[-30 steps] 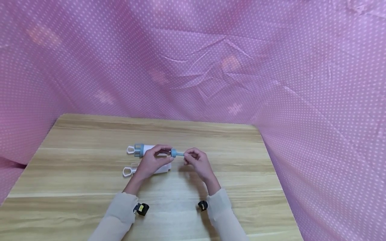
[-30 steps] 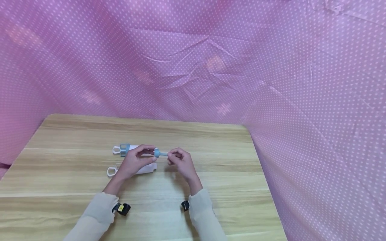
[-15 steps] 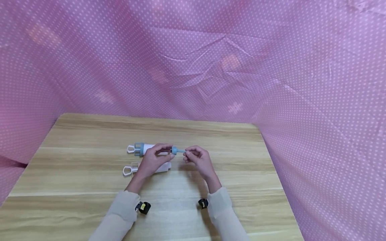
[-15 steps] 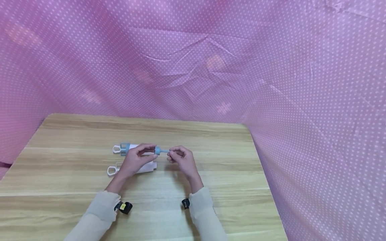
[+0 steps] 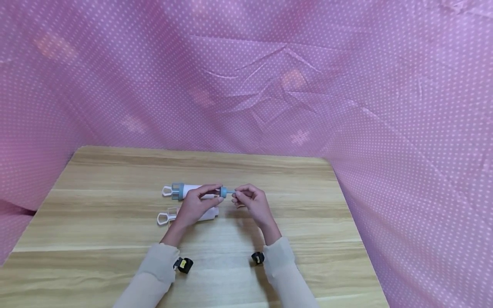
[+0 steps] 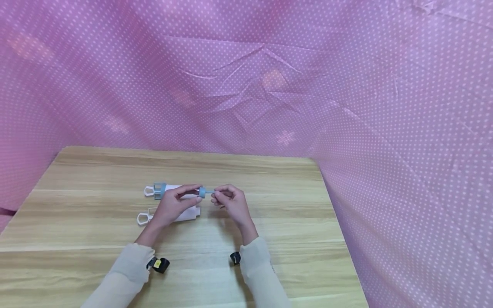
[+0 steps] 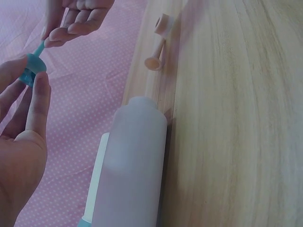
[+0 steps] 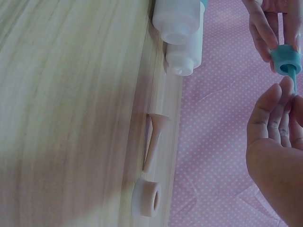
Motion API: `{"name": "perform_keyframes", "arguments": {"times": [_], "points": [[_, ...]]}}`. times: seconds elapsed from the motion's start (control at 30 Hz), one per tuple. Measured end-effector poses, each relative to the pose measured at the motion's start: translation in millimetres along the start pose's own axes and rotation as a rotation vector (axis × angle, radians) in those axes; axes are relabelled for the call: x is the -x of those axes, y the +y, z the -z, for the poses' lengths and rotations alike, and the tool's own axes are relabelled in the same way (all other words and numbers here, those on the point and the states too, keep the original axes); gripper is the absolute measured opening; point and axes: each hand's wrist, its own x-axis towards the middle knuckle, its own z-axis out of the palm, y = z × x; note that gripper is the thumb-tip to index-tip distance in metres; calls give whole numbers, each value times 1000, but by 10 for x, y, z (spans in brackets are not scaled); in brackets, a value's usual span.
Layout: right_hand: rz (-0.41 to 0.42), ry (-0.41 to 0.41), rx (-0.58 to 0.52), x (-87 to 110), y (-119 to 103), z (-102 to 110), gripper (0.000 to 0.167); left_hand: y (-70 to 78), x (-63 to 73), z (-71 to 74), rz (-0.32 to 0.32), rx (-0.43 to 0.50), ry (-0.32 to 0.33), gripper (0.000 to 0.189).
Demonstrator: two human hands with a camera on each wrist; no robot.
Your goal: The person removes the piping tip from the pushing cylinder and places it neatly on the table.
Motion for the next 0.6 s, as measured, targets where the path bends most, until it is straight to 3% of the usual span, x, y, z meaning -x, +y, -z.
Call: {"name": "perform_keyframes", "arguments": {"times": [0.37,0.6], "points": [[9,3,8,-11,-17,-50,16,-8,-5,18,-25,-7,-7,41],[3,-3,4,-5,-53,-85,17,4,-5,12,8,3,-1,43]]}}
